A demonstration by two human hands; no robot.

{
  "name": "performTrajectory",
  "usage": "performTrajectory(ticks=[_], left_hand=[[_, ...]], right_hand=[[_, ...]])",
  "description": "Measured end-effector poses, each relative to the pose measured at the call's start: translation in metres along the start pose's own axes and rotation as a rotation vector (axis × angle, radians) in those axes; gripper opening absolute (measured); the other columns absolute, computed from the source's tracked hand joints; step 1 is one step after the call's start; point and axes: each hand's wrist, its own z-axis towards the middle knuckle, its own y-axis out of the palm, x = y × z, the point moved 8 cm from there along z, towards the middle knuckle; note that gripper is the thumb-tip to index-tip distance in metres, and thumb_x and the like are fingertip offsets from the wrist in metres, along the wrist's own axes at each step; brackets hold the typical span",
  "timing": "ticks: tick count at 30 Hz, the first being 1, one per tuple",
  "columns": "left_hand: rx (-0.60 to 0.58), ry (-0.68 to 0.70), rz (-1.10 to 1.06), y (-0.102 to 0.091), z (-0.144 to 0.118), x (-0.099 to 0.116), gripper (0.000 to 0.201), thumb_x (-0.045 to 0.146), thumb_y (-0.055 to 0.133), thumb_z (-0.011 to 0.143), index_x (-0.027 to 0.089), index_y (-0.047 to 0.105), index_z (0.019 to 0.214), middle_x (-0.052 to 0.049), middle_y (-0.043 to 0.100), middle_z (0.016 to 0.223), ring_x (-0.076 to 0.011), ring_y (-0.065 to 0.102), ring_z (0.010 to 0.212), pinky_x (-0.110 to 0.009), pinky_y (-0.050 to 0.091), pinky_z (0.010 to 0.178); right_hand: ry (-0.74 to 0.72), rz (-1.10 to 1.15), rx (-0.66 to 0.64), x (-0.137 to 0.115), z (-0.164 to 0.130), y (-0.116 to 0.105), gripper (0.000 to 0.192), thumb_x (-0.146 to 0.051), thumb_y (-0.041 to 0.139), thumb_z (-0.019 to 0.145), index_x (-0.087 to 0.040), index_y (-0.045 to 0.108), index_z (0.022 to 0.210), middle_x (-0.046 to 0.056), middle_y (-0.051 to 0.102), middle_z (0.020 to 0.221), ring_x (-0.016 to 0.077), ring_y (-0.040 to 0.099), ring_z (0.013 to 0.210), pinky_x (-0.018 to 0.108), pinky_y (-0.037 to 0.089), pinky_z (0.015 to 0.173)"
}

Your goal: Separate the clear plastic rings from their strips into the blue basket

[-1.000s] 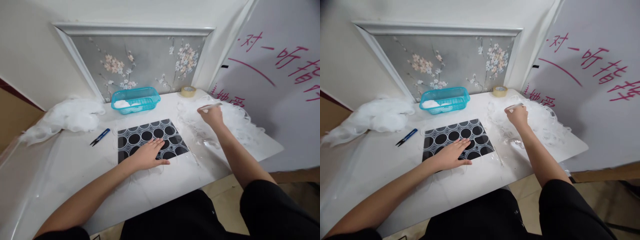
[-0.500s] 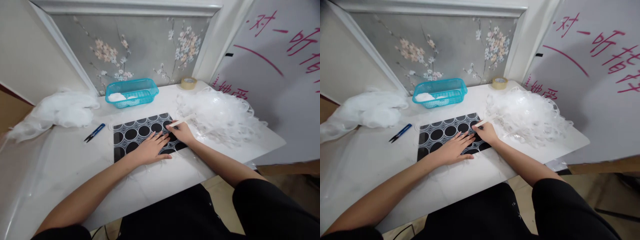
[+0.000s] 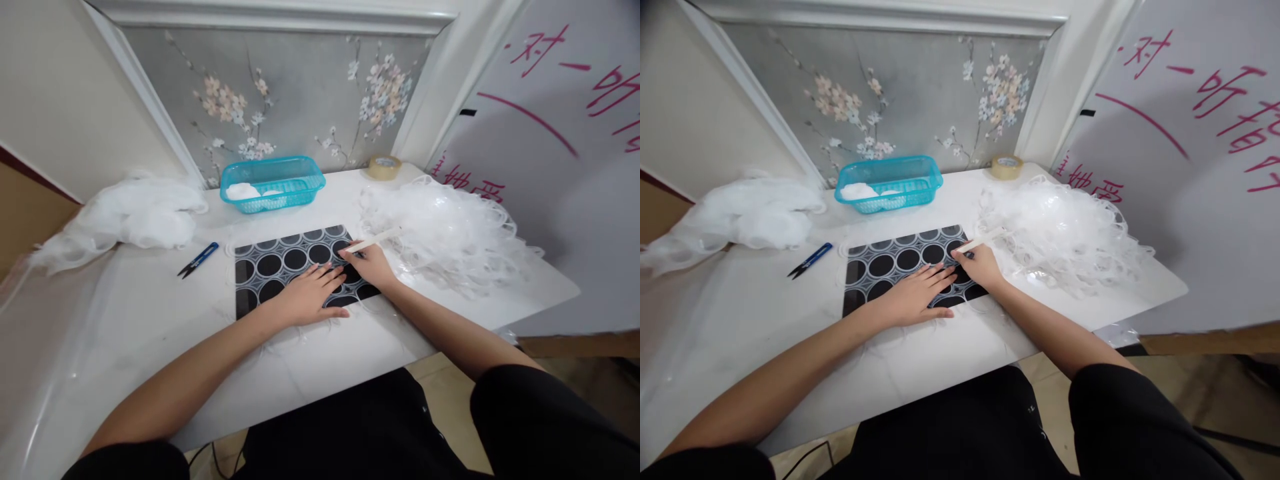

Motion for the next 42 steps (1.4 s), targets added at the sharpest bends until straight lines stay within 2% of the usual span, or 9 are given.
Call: performTrajectory(ticks=[11,18,25,28,30,32,34,38,42], left_hand=[[-0.006,-0.001,0.009,0.000,0.000,0.001,0.087,0.075,0.024,0.089,0.011,0.031,0.148,-0.011,0.026,0.152,-0.0298,0.020,0.142,-0.043,0.014,0.116],[-0.028,-0.021,-0.005,0.003,0.001,-0.001,0.086,0.074,0.028,0.089,0.012,0.029,0.148,-0.012,0.026,0.153,-0.0308,0.020,0.142,-0.044,0.013,0.115],[0.019,-0.012,-0.027,-0.002,0.002,0.001,0.086,0.074,0.033,0.088,0.011,0.032,0.147,-0.014,0.026,0.152,-0.0327,0.023,0.140,-0.044,0.016,0.114],[-0.010,-0.029,-0.062,-0.001,0.000,0.002,0.092,0.078,0.032,0.086,0.008,0.032,0.146,-0.014,0.026,0.152,-0.0326,0.020,0.141,-0.042,0.017,0.115],[-0.024,-0.026,-0.067,0.001,-0.002,0.003,0.093,0.078,0.031,0.086,0.008,0.031,0.146,-0.012,0.024,0.153,-0.0314,0.018,0.142,-0.041,0.015,0.116],[0.002,-0.025,-0.039,0.002,-0.005,0.004,0.088,0.075,0.029,0.088,0.010,0.031,0.147,-0.011,0.022,0.154,-0.0304,0.016,0.143,-0.041,0.014,0.116],[0.059,-0.047,0.017,0.002,-0.009,0.006,0.084,0.072,0.030,0.091,0.011,0.030,0.147,-0.013,0.020,0.154,-0.0305,0.016,0.143,-0.042,0.014,0.116],[0.133,-0.233,0.163,0.002,-0.017,0.004,0.089,0.073,0.037,0.088,0.006,0.033,0.145,-0.023,0.029,0.149,-0.0368,0.029,0.137,-0.046,0.023,0.112],[0.106,-0.286,0.244,0.001,-0.020,0.008,0.087,0.074,0.039,0.086,0.004,0.044,0.139,-0.025,0.040,0.142,-0.0393,0.038,0.132,-0.047,0.027,0.109]], right_hand=[[-0.012,-0.009,-0.022,-0.004,0.000,0.000,0.024,-0.035,0.058,0.082,-0.016,0.072,0.076,0.007,0.072,0.085,0.0227,0.066,0.084,0.034,0.048,0.082],[-0.011,-0.067,-0.018,0.000,0.000,-0.001,0.023,-0.035,0.059,0.082,-0.017,0.073,0.080,0.008,0.073,0.090,0.0244,0.066,0.093,0.036,0.048,0.086],[-0.421,-0.633,-0.108,-0.035,-0.009,0.016,0.023,-0.015,0.050,0.085,-0.019,0.071,0.092,0.008,0.074,0.092,0.0274,0.047,0.127,0.048,0.027,0.110],[-0.295,-0.707,0.072,-0.026,0.030,-0.029,0.026,-0.010,0.048,0.082,-0.016,0.072,0.091,0.012,0.074,0.095,0.0316,0.055,0.117,0.052,0.035,0.100],[-0.094,-0.642,0.411,-0.018,0.049,-0.081,0.026,-0.016,0.047,0.084,-0.011,0.072,0.086,0.018,0.073,0.093,0.0347,0.060,0.104,0.053,0.041,0.093],[-0.098,-0.520,0.509,-0.022,0.054,-0.097,0.027,-0.023,0.048,0.085,-0.012,0.072,0.086,0.016,0.073,0.095,0.0334,0.062,0.100,0.050,0.043,0.092],[-0.170,-0.351,0.379,-0.031,0.047,-0.075,0.026,-0.027,0.049,0.085,-0.015,0.072,0.085,0.012,0.073,0.095,0.0291,0.065,0.097,0.043,0.046,0.090],[-0.158,-0.007,-0.001,-0.039,0.009,0.011,0.021,-0.030,0.053,0.085,-0.019,0.071,0.081,0.007,0.074,0.091,0.0231,0.068,0.089,0.035,0.051,0.082],[-0.099,0.109,-0.116,-0.036,-0.008,0.051,0.019,-0.031,0.057,0.084,-0.018,0.071,0.084,0.007,0.074,0.090,0.0220,0.068,0.086,0.034,0.051,0.081]])
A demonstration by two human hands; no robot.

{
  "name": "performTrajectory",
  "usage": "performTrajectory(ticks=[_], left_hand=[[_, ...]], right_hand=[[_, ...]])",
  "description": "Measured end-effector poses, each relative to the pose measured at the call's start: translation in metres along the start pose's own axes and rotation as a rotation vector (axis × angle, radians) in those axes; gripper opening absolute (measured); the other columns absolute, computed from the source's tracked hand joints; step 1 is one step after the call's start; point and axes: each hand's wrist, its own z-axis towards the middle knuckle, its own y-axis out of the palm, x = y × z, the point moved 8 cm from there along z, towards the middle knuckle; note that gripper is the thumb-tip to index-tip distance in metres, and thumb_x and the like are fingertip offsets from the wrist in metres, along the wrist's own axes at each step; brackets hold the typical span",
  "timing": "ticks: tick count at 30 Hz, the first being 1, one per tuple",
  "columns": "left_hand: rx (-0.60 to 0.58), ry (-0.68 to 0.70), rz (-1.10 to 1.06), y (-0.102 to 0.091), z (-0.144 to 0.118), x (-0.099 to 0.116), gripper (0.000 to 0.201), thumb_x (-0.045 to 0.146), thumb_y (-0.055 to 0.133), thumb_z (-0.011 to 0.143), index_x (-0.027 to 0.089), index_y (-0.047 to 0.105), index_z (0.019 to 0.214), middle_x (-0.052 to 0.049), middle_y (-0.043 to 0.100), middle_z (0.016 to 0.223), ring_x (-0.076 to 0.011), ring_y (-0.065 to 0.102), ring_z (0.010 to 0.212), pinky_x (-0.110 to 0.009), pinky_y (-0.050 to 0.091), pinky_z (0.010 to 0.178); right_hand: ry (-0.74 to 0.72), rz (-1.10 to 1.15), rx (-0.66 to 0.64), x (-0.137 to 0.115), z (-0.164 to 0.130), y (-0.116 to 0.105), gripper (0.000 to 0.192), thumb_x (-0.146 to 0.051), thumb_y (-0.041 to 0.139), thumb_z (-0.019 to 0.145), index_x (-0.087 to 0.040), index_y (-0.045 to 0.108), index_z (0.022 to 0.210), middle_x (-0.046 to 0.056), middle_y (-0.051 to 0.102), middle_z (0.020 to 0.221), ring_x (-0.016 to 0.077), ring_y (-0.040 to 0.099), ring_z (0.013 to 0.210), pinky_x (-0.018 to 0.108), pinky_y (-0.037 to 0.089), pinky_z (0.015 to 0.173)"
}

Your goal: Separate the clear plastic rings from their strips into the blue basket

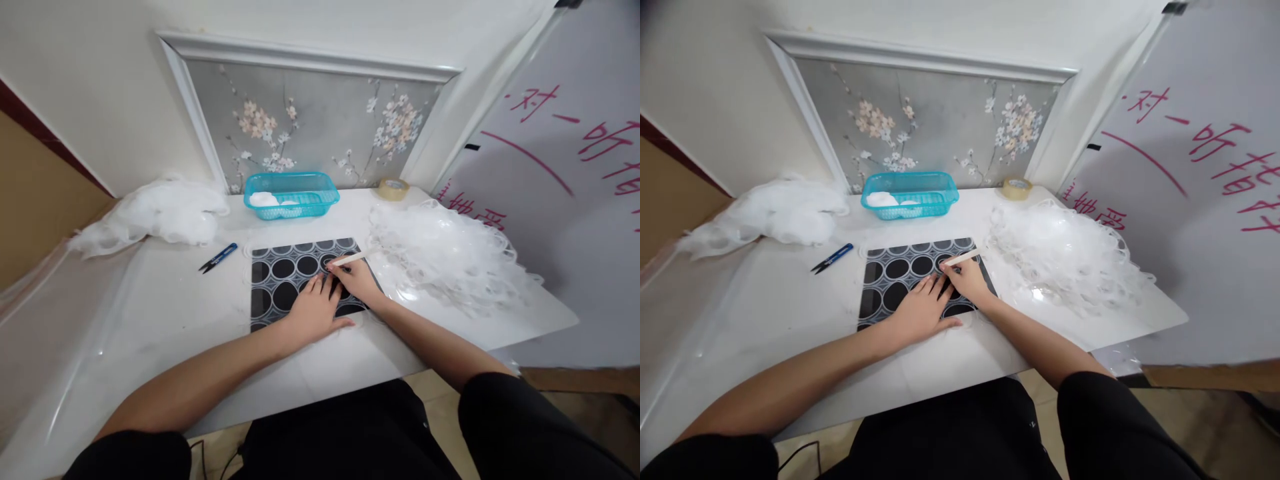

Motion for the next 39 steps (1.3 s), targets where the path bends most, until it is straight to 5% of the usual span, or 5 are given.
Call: performTrajectory(ticks=[23,28,34,39], left_hand=[[-0.027,0.051,-0.010,-0.003,0.004,0.004,0.091,0.073,0.042,0.085,0.001,0.041,0.139,-0.029,0.037,0.142,-0.0417,0.041,0.128,-0.047,0.025,0.109],[-0.039,0.043,-0.031,-0.003,0.004,0.005,0.092,0.073,0.044,0.085,-0.002,0.041,0.138,-0.031,0.037,0.142,-0.0416,0.037,0.131,-0.047,0.023,0.110],[-0.036,0.042,-0.113,-0.003,0.001,0.004,0.091,0.070,0.051,0.083,0.000,0.039,0.140,-0.031,0.032,0.144,-0.0443,0.036,0.130,-0.050,0.026,0.107],[-0.020,0.036,-0.170,-0.006,-0.002,0.000,0.089,0.070,0.055,0.080,0.004,0.042,0.138,-0.030,0.036,0.142,-0.0451,0.038,0.128,-0.053,0.031,0.104]], right_hand=[[-0.012,-0.076,-0.029,0.000,0.000,-0.005,0.018,-0.031,0.059,0.084,-0.018,0.071,0.084,0.007,0.073,0.092,0.0216,0.066,0.090,0.034,0.050,0.085],[-0.138,-0.329,-0.052,-0.011,-0.004,0.001,0.020,-0.027,0.053,0.088,-0.022,0.073,0.090,0.006,0.074,0.100,0.0271,0.055,0.118,0.045,0.041,0.100],[-0.299,-0.622,-0.104,-0.023,0.004,0.005,0.027,-0.018,0.047,0.090,-0.022,0.073,0.087,0.004,0.074,0.097,0.0258,0.059,0.110,0.045,0.035,0.103],[-0.314,-0.644,-0.135,-0.030,0.015,0.012,0.024,-0.016,0.049,0.087,-0.021,0.073,0.087,0.007,0.074,0.094,0.0265,0.057,0.110,0.044,0.033,0.102]])
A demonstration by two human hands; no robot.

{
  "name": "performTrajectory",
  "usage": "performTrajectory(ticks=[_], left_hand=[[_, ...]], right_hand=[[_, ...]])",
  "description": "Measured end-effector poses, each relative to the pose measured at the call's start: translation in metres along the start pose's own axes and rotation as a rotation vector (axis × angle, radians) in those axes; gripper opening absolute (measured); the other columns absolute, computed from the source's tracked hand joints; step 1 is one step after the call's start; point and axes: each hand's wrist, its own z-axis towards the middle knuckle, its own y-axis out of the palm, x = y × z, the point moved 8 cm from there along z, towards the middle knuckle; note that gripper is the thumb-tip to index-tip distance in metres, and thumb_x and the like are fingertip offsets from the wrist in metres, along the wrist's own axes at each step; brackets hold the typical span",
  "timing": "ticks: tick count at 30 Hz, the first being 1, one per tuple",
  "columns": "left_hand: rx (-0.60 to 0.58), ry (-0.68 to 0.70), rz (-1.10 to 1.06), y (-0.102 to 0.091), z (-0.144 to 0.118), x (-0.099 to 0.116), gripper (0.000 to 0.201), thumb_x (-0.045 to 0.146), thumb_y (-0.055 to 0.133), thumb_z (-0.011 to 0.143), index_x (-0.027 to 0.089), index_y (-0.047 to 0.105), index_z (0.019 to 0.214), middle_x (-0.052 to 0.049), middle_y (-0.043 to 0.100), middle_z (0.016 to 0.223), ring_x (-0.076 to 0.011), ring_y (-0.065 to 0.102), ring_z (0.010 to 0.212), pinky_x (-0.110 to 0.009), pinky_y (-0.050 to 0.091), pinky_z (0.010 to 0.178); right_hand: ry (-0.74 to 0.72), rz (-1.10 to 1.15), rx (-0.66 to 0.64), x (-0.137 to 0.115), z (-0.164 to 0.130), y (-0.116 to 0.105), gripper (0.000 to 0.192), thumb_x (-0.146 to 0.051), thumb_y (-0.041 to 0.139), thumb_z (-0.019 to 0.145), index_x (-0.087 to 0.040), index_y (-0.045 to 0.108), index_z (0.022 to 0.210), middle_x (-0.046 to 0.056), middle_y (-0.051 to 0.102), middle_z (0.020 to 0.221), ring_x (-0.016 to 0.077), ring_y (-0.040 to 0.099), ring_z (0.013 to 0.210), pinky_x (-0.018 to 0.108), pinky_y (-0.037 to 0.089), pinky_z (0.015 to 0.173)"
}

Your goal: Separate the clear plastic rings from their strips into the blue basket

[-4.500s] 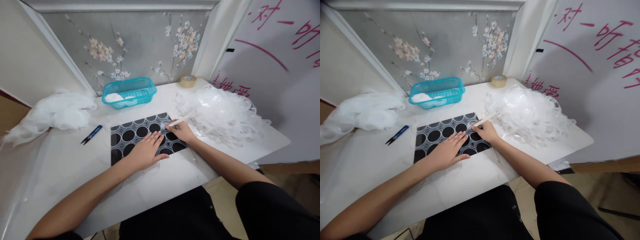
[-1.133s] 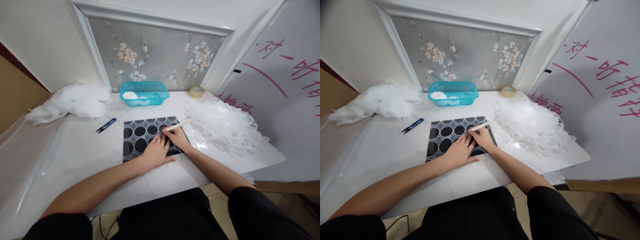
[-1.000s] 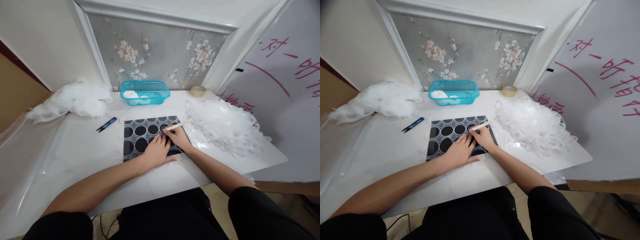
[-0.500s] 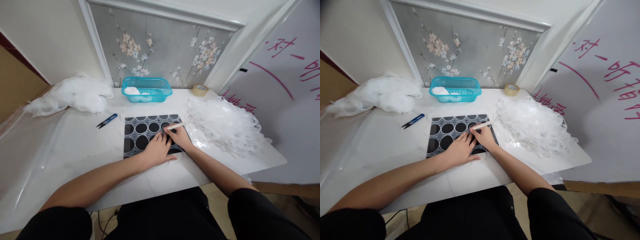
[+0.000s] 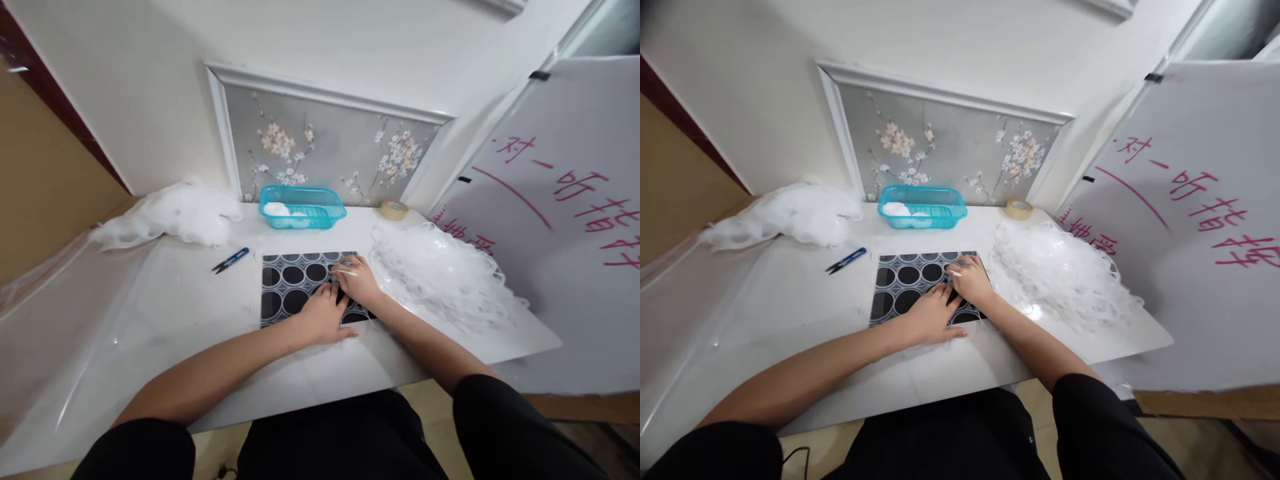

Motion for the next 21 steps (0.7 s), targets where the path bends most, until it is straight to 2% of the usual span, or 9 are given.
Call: performTrajectory(ticks=[5,9,16,19,21], left_hand=[[-0.008,0.035,-0.011,-0.002,-0.002,-0.007,0.085,0.070,0.057,0.079,0.007,0.047,0.135,-0.027,0.045,0.137,-0.0412,0.041,0.127,-0.048,0.035,0.103],[0.012,0.070,-0.018,-0.001,-0.001,-0.012,0.084,0.069,0.057,0.080,0.007,0.045,0.136,-0.026,0.039,0.142,-0.0403,0.039,0.129,-0.048,0.035,0.103],[0.005,0.049,-0.009,0.004,-0.002,-0.011,0.084,0.065,0.055,0.084,0.006,0.039,0.141,-0.026,0.032,0.146,-0.0392,0.036,0.133,-0.049,0.029,0.107],[-0.018,0.097,0.006,-0.001,-0.003,-0.013,0.079,0.063,0.054,0.086,0.006,0.042,0.139,-0.024,0.037,0.145,-0.0364,0.037,0.132,-0.046,0.030,0.108],[-0.029,0.160,-0.003,-0.007,-0.003,-0.016,0.070,0.060,0.055,0.087,0.008,0.048,0.134,-0.020,0.045,0.140,-0.0335,0.042,0.129,-0.044,0.033,0.106]], right_hand=[[0.075,0.075,-0.008,-0.006,0.006,0.001,0.015,-0.019,0.057,0.082,-0.018,0.072,0.078,0.010,0.074,0.089,0.0244,0.066,0.095,0.036,0.046,0.090],[0.142,0.201,0.007,0.003,-0.002,0.002,0.014,-0.023,0.058,0.083,-0.021,0.072,0.081,0.006,0.075,0.087,0.0217,0.070,0.085,0.031,0.052,0.079],[0.235,0.414,0.083,0.021,-0.015,0.005,0.018,-0.028,0.058,0.084,-0.019,0.072,0.090,0.008,0.074,0.097,0.0231,0.068,0.096,0.036,0.052,0.087],[0.235,0.476,0.051,0.022,-0.010,0.003,0.014,-0.026,0.061,0.081,-0.019,0.072,0.084,0.007,0.075,0.093,0.0228,0.069,0.092,0.035,0.053,0.085],[0.231,0.505,0.027,0.023,-0.007,0.000,0.011,-0.023,0.061,0.078,-0.020,0.072,0.079,0.006,0.075,0.089,0.0228,0.069,0.089,0.035,0.053,0.083]])
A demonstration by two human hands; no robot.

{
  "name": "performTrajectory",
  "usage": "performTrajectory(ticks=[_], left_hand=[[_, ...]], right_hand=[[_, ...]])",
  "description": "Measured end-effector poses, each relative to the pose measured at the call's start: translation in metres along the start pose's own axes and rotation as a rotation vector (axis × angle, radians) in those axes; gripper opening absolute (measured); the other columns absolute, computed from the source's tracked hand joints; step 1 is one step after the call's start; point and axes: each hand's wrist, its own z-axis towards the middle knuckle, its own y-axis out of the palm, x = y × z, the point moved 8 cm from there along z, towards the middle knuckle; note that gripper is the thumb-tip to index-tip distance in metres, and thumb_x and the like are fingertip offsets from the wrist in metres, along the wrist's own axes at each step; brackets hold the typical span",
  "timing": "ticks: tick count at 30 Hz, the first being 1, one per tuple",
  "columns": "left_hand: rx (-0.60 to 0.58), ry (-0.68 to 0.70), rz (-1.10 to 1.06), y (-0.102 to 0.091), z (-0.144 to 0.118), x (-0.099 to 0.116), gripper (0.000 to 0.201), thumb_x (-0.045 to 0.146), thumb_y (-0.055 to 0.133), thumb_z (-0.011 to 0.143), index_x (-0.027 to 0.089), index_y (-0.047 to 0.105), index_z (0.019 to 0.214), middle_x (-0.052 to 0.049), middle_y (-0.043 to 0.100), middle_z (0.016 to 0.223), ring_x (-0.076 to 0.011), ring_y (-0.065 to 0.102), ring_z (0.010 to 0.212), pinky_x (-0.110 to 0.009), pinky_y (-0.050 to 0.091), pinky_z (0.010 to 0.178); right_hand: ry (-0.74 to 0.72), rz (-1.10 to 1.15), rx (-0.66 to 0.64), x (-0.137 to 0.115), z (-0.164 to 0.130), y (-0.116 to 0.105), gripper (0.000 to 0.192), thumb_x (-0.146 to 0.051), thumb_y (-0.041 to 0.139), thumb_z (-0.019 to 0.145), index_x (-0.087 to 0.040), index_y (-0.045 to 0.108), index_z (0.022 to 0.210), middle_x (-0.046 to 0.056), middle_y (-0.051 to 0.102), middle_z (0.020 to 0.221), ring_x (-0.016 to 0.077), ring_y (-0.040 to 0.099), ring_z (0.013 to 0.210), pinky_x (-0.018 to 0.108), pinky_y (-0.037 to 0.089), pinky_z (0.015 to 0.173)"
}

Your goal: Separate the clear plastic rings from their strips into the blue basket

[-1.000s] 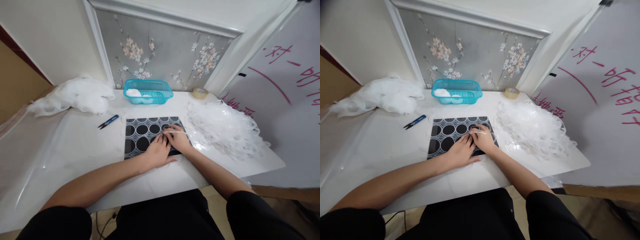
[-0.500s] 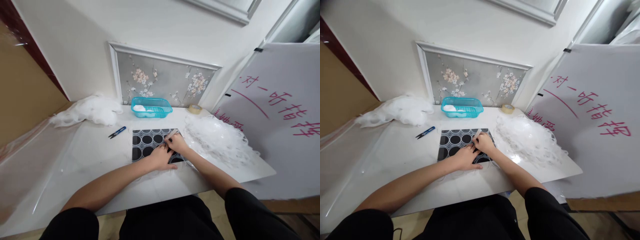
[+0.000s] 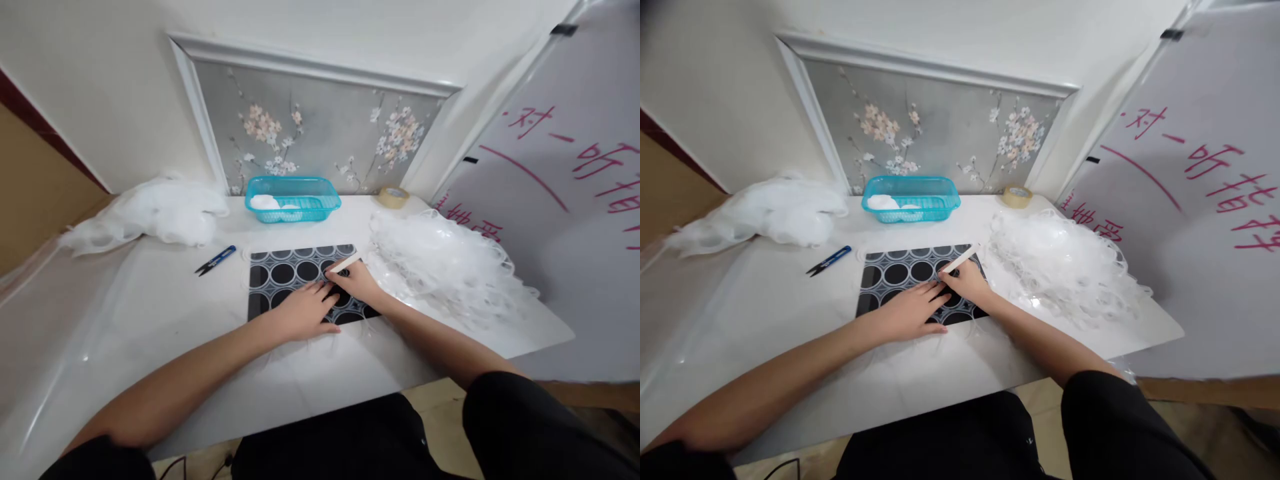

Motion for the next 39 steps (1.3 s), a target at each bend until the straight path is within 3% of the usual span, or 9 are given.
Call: performTrajectory(ticks=[3,8,12,16,18,23,39], left_hand=[[0.064,0.042,-0.059,-0.013,0.000,-0.013,0.052,0.053,0.053,0.092,0.012,0.056,0.125,-0.012,0.058,0.127,-0.0266,0.053,0.116,-0.039,0.040,0.100],[0.158,0.043,-0.119,-0.019,0.000,-0.033,0.039,0.045,0.045,0.098,0.013,0.061,0.115,-0.011,0.061,0.119,-0.0241,0.055,0.110,-0.039,0.045,0.094],[0.199,0.040,-0.100,-0.016,0.000,-0.036,0.036,0.038,0.045,0.099,0.009,0.061,0.112,-0.012,0.064,0.110,-0.0245,0.059,0.101,-0.039,0.049,0.089],[0.251,0.047,-0.083,-0.013,-0.001,-0.035,0.036,0.034,0.045,0.098,0.007,0.058,0.119,-0.012,0.064,0.113,-0.0261,0.058,0.103,-0.043,0.046,0.096],[0.253,0.038,-0.094,-0.011,-0.002,-0.035,0.037,0.033,0.045,0.098,0.007,0.057,0.122,-0.012,0.063,0.116,-0.0262,0.058,0.106,-0.043,0.044,0.099],[0.243,0.019,-0.115,-0.011,-0.005,-0.036,0.037,0.033,0.045,0.099,0.008,0.058,0.123,-0.011,0.062,0.121,-0.0272,0.057,0.111,-0.044,0.043,0.101],[0.204,0.052,-0.182,-0.014,-0.002,-0.038,0.034,0.027,0.047,0.098,0.007,0.058,0.124,-0.010,0.057,0.131,-0.0266,0.058,0.113,-0.042,0.043,0.101]], right_hand=[[-0.032,0.028,-0.012,-0.001,0.002,-0.003,0.012,-0.021,0.060,0.078,-0.021,0.071,0.074,0.005,0.074,0.083,0.0223,0.069,0.085,0.036,0.052,0.082],[-0.113,0.061,0.024,-0.001,-0.002,-0.002,0.013,-0.018,0.060,0.077,-0.023,0.068,0.067,0.001,0.074,0.077,0.0200,0.067,0.081,0.039,0.048,0.088],[-0.039,0.113,0.002,0.004,-0.004,-0.002,0.009,-0.019,0.065,0.074,-0.026,0.070,0.072,0.000,0.074,0.080,0.0211,0.065,0.090,0.040,0.048,0.089],[0.089,0.192,0.029,0.013,-0.004,-0.010,0.017,-0.020,0.065,0.077,-0.027,0.069,0.092,0.002,0.072,0.084,0.0199,0.065,0.088,0.038,0.052,0.081],[0.138,0.219,0.025,0.018,-0.004,-0.012,0.021,-0.020,0.067,0.077,-0.027,0.066,0.097,0.002,0.070,0.083,0.0185,0.065,0.083,0.035,0.054,0.076],[0.135,0.192,-0.005,0.021,-0.007,-0.012,0.006,-0.025,0.070,0.077,-0.027,0.066,0.081,0.004,0.068,0.085,0.0193,0.064,0.089,0.034,0.054,0.076],[0.117,0.169,-0.081,0.017,-0.007,-0.010,0.005,-0.019,0.068,0.080,-0.024,0.068,0.083,0.003,0.071,0.080,0.0194,0.063,0.093,0.033,0.054,0.077]])
